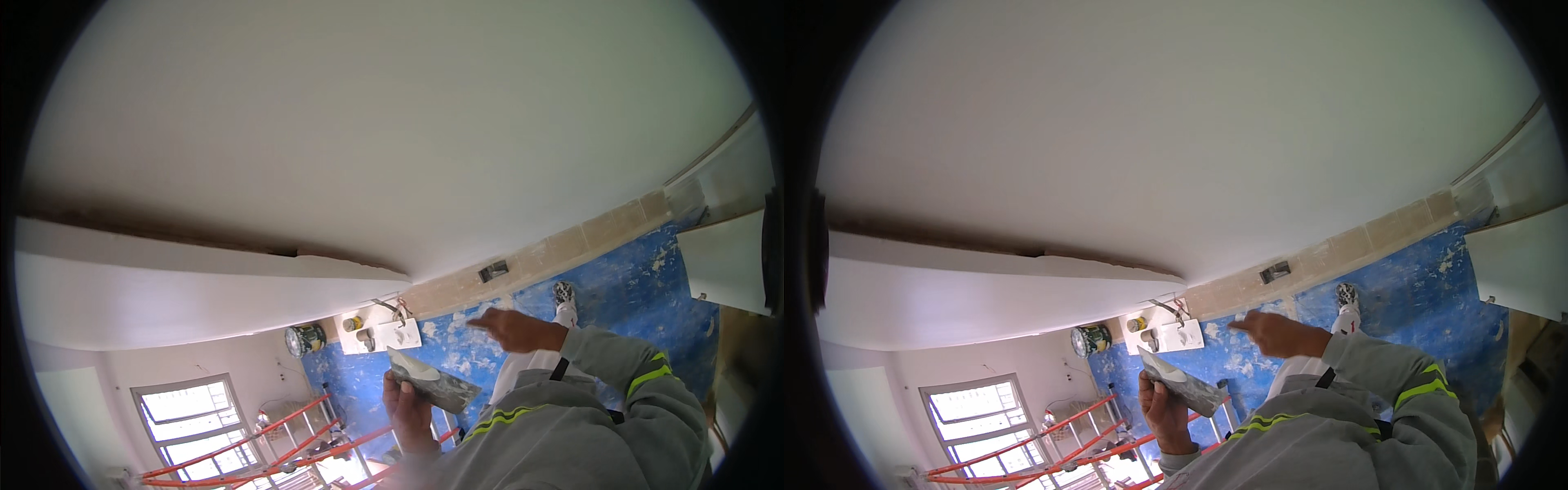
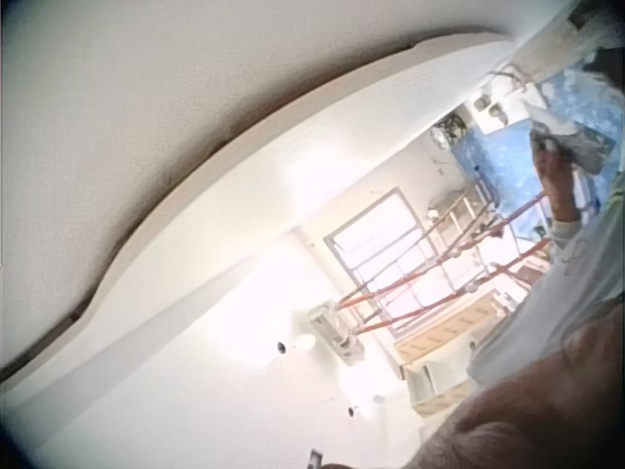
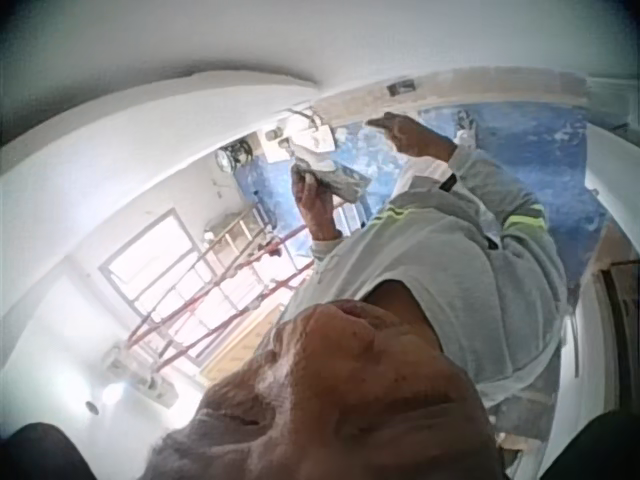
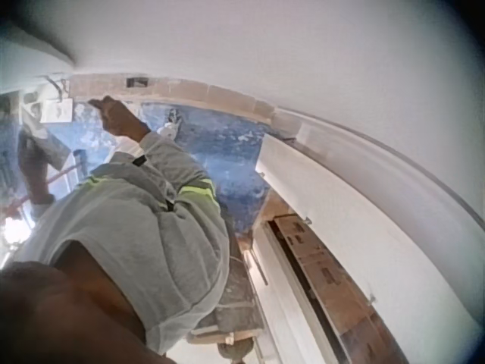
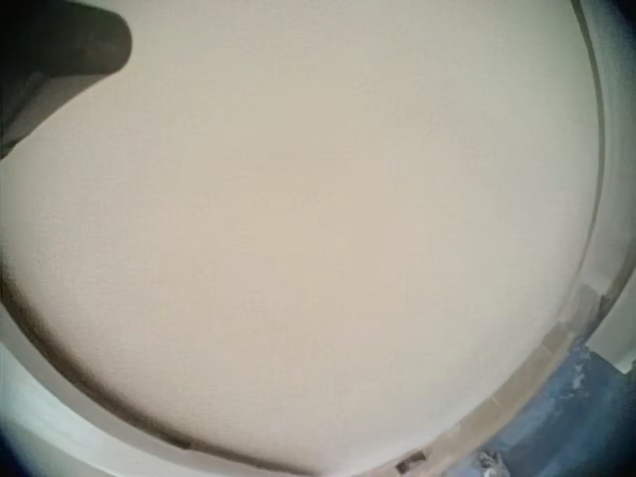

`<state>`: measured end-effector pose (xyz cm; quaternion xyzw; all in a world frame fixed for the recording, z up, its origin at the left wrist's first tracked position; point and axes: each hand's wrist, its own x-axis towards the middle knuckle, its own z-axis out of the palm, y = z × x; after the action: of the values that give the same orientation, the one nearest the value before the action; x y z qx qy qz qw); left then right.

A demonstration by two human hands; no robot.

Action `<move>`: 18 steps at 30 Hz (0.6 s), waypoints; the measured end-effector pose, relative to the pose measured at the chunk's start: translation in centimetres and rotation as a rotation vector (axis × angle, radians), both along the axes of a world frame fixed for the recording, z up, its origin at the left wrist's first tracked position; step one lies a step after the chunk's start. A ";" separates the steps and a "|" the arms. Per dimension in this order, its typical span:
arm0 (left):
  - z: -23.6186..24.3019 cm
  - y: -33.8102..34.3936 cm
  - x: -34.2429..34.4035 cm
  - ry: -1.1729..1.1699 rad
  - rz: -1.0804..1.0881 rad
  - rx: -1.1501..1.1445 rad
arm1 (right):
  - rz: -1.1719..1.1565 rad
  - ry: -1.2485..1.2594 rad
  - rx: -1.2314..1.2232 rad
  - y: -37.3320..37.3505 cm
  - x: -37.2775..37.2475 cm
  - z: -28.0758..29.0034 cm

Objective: The person applies plaster to the corner of a ceiling using a trowel and a hawk. They repeatedly scoop plaster from the hawk and smooth it onto the ceiling surface.

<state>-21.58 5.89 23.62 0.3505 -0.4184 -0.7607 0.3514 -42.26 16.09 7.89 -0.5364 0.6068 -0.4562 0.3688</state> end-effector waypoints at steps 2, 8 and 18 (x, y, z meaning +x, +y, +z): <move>-0.8 -0.7 1.1 0.001 0.012 -0.019 | -0.201 -0.434 0.199 -0.3 -0.7 -1.3; -2.8 -0.9 1.8 -0.057 0.151 -0.104 | -0.596 -1.704 0.151 0.3 -3.4 1.1; -5.3 1.0 -2.1 -0.288 0.195 -0.420 | -0.393 -2.079 0.213 1.7 -2.1 5.9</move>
<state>-23.68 6.87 18.37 0.4132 -0.5769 -0.5621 0.4249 -44.38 17.82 13.75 0.2591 0.1064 -0.6866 0.6709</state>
